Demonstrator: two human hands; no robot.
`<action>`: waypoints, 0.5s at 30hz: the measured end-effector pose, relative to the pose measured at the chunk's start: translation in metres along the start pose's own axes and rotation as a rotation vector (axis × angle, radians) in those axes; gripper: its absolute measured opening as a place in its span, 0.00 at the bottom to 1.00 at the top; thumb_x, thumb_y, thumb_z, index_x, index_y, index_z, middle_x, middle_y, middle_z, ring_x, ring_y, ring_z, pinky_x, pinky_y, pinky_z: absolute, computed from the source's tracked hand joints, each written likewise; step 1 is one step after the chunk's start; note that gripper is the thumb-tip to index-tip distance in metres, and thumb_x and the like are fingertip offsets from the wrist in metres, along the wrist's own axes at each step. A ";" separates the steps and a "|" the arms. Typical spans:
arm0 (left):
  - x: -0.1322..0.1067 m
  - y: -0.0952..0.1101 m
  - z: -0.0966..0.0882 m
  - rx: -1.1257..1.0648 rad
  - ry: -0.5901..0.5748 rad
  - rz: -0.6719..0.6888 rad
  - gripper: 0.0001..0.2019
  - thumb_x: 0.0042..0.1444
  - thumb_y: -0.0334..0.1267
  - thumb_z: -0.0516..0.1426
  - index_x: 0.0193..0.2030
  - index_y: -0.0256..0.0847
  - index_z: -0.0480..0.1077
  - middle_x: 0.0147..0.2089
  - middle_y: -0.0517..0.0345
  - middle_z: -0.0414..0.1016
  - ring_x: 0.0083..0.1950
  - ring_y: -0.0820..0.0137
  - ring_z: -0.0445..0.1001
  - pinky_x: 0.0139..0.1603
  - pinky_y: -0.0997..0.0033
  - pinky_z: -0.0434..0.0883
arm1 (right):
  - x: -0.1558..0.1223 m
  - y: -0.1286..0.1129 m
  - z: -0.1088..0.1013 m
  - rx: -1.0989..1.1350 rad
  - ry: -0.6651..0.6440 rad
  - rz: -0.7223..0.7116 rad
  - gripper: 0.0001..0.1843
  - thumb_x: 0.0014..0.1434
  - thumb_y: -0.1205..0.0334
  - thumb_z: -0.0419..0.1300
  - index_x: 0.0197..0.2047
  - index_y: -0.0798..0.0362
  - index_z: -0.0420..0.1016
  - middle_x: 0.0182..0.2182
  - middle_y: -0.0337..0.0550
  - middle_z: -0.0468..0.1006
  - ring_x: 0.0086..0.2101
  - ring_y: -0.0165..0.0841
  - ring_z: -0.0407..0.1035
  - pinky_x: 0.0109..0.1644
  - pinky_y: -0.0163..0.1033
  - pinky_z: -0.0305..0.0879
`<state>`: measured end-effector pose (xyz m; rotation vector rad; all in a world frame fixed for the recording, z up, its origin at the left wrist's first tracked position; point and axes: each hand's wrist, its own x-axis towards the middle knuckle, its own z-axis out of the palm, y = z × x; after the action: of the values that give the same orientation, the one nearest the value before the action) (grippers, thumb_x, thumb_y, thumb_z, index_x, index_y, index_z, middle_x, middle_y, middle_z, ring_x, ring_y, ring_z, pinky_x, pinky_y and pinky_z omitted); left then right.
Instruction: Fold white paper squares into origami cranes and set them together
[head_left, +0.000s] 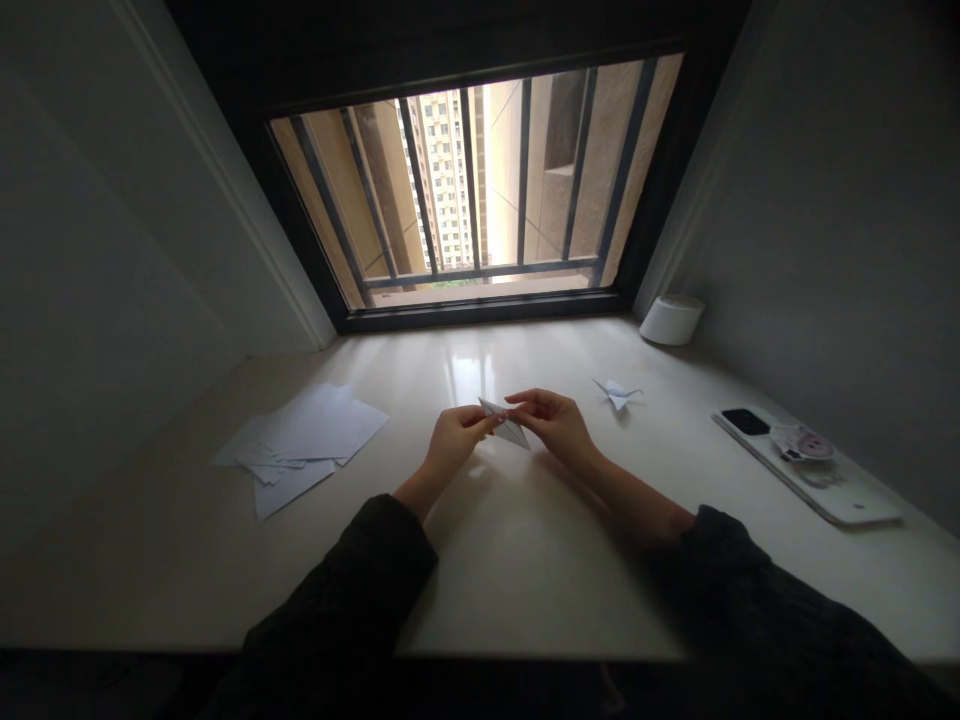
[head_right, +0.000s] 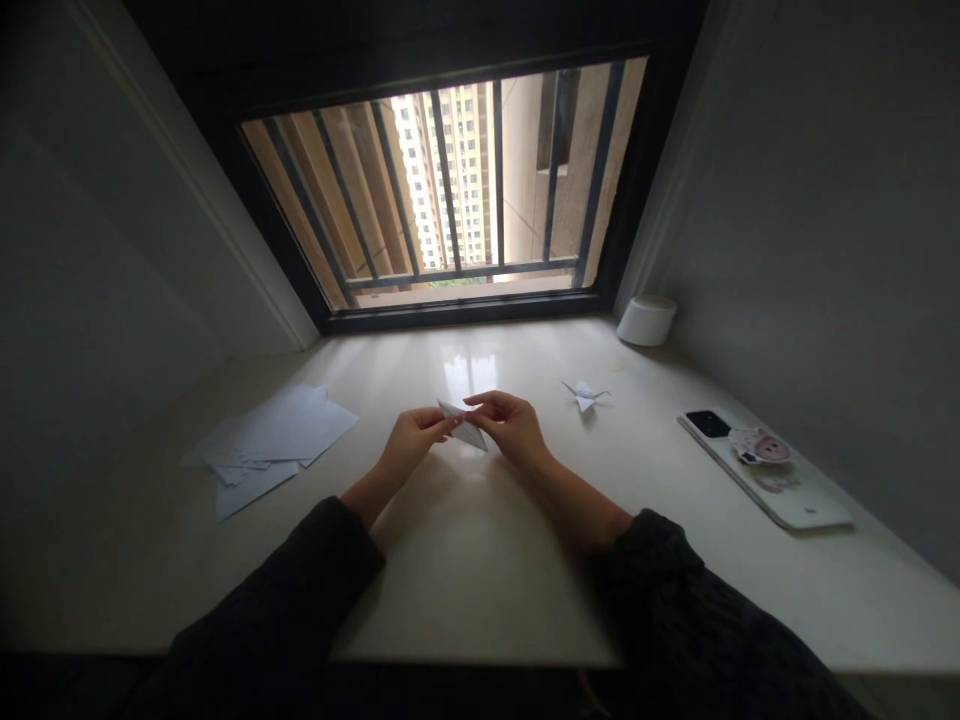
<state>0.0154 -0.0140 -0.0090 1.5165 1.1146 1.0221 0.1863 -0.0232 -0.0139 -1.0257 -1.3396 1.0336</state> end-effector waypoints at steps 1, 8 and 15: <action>0.000 0.000 0.000 -0.028 -0.003 -0.028 0.17 0.46 0.51 0.63 0.33 0.37 0.79 0.29 0.54 0.77 0.32 0.69 0.71 0.33 0.71 0.67 | 0.000 0.000 0.000 -0.014 0.002 -0.012 0.20 0.44 0.50 0.68 0.38 0.54 0.78 0.24 0.42 0.79 0.26 0.34 0.72 0.34 0.40 0.68; -0.002 0.001 0.003 -0.185 0.052 -0.125 0.17 0.46 0.50 0.62 0.36 0.38 0.79 0.32 0.51 0.78 0.35 0.68 0.72 0.35 0.70 0.67 | 0.001 0.003 -0.001 -0.045 -0.009 0.029 0.26 0.45 0.46 0.66 0.43 0.55 0.79 0.26 0.43 0.79 0.28 0.35 0.71 0.35 0.39 0.66; -0.002 0.001 0.002 -0.203 0.070 -0.138 0.16 0.45 0.50 0.63 0.31 0.37 0.79 0.31 0.52 0.76 0.34 0.69 0.70 0.34 0.71 0.65 | 0.000 0.004 -0.001 -0.064 -0.091 0.113 0.21 0.45 0.43 0.65 0.26 0.55 0.80 0.20 0.40 0.75 0.23 0.30 0.65 0.27 0.35 0.58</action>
<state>0.0174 -0.0168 -0.0089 1.2343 1.1119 1.0651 0.1873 -0.0223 -0.0175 -1.1243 -1.4091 1.1393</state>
